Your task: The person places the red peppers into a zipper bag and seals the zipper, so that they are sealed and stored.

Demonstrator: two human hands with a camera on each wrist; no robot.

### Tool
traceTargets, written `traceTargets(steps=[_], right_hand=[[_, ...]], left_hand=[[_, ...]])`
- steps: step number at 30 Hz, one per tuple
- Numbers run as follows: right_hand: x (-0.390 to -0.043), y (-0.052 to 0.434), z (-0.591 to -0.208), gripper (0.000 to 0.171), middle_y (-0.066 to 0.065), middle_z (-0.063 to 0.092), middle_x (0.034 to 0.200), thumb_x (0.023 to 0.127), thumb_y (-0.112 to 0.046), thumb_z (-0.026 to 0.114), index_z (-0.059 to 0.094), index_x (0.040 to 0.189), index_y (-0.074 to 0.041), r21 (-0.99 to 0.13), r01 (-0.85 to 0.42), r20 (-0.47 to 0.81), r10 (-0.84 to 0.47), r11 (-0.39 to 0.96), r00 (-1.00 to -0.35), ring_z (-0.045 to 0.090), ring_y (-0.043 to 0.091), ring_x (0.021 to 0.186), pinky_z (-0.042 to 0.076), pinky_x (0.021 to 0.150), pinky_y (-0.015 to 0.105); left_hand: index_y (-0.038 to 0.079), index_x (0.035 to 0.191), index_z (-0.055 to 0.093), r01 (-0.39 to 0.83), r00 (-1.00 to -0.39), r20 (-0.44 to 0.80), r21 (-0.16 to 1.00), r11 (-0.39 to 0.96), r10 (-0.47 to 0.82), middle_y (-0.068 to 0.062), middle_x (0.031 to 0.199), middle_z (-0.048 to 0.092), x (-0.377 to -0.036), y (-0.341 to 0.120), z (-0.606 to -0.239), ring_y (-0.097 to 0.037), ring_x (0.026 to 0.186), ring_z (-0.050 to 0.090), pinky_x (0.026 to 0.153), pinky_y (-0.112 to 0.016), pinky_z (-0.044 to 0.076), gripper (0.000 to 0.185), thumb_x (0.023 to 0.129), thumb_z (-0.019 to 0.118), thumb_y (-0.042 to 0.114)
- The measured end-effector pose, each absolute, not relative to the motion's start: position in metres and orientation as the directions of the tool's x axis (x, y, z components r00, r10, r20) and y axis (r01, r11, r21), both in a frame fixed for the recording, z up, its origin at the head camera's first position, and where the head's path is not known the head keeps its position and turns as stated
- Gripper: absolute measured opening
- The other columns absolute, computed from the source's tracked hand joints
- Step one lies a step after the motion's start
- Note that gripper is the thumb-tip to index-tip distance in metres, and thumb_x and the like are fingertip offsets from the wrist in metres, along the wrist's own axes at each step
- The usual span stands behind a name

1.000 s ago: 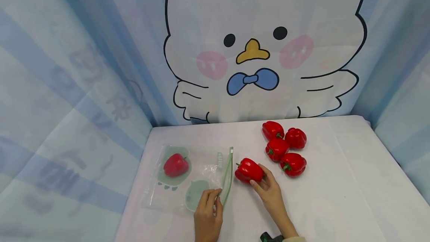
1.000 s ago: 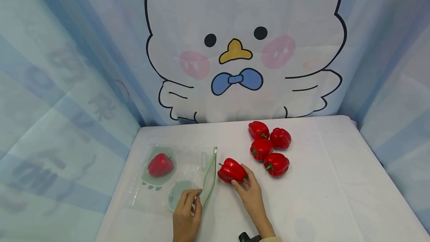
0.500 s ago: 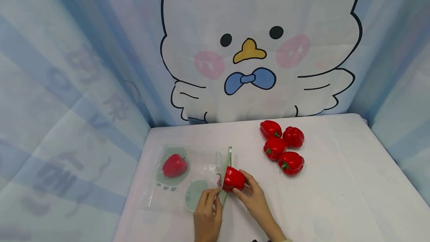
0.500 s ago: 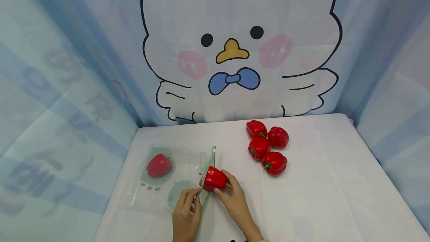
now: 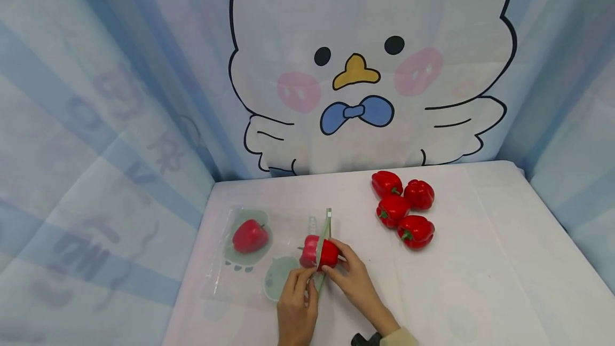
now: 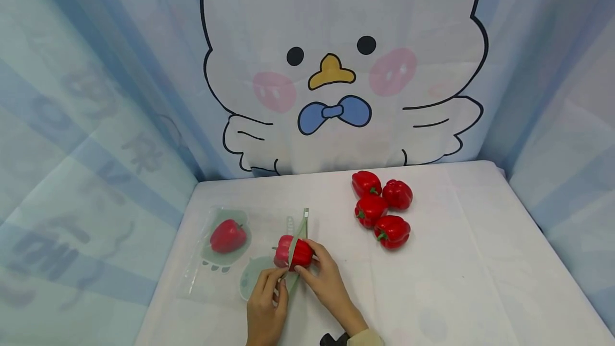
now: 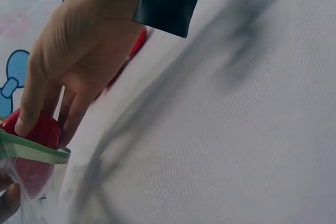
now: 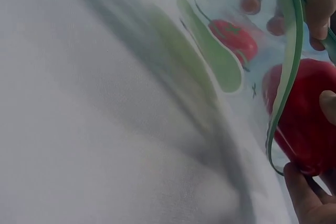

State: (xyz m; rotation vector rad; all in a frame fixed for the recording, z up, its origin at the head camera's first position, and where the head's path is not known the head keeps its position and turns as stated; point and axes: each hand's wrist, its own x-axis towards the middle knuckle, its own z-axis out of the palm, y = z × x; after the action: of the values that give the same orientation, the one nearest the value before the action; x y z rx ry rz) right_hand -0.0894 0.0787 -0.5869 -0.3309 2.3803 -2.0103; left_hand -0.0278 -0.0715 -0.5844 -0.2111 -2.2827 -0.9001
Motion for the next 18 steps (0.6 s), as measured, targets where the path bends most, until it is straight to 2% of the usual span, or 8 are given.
traceTargets(steps=[4,8,11,15,18], right_hand=[[-0.096,0.075,-0.584,0.069,0.012,0.061,0.145,0.088,-0.011,0.082,0.053,0.15,-0.009,-0.966,-0.185,0.145,-0.212,0.179,-0.966,0.061,0.033,0.13,0.058,0.104,0.037],[-0.101,0.071,-0.584,0.067,0.018,0.059,0.147,0.09,-0.003,0.078,0.05,0.15,-0.002,-0.955,-0.21,0.153,-0.261,0.207,-0.953,0.06,0.039,0.132,0.057,0.104,0.043],[-0.106,0.066,-0.586,0.063,0.017,0.059,0.147,0.091,-0.001,0.076,0.051,0.149,-0.003,-0.947,-0.235,0.163,-0.303,0.218,-0.939,0.06,0.039,0.133,0.057,0.105,0.044],[-0.113,0.057,-0.587,0.062,0.013,0.059,0.149,0.092,-0.006,0.076,0.051,0.149,-0.005,-0.95,-0.239,0.158,-0.354,0.199,-0.922,0.059,0.035,0.137,0.054,0.108,0.045],[-0.118,0.051,-0.589,0.069,0.013,0.058,0.152,0.092,-0.017,0.079,0.048,0.152,-0.004,-0.955,-0.224,0.139,-0.373,0.195,-0.917,0.056,0.034,0.141,0.051,0.112,0.05]], left_hand=[[0.012,0.114,0.073,0.367,-0.767,0.636,0.547,0.752,-0.089,0.001,0.102,0.066,-0.028,-0.072,-0.584,-0.003,0.074,0.058,0.058,-0.005,0.043,0.037,0.084,0.073,-0.009],[0.012,0.114,0.073,0.338,-0.785,0.611,0.557,0.759,-0.099,0.002,0.103,0.066,-0.026,-0.072,-0.582,-0.003,0.075,0.058,0.058,-0.005,0.044,0.036,0.084,0.074,-0.008],[0.013,0.114,0.073,0.328,-0.79,0.605,0.554,0.765,-0.1,0.003,0.104,0.066,-0.025,-0.072,-0.581,-0.002,0.076,0.058,0.059,-0.005,0.044,0.036,0.084,0.074,-0.007],[0.012,0.114,0.074,0.358,-0.763,0.639,0.539,0.762,-0.093,0.001,0.103,0.067,-0.026,-0.072,-0.582,-0.003,0.074,0.058,0.058,-0.005,0.044,0.04,0.081,0.074,-0.01],[0.011,0.114,0.074,0.379,-0.748,0.658,0.536,0.754,-0.092,0.0,0.102,0.067,-0.025,-0.072,-0.583,-0.003,0.072,0.057,0.057,-0.005,0.043,0.041,0.08,0.072,-0.012]])
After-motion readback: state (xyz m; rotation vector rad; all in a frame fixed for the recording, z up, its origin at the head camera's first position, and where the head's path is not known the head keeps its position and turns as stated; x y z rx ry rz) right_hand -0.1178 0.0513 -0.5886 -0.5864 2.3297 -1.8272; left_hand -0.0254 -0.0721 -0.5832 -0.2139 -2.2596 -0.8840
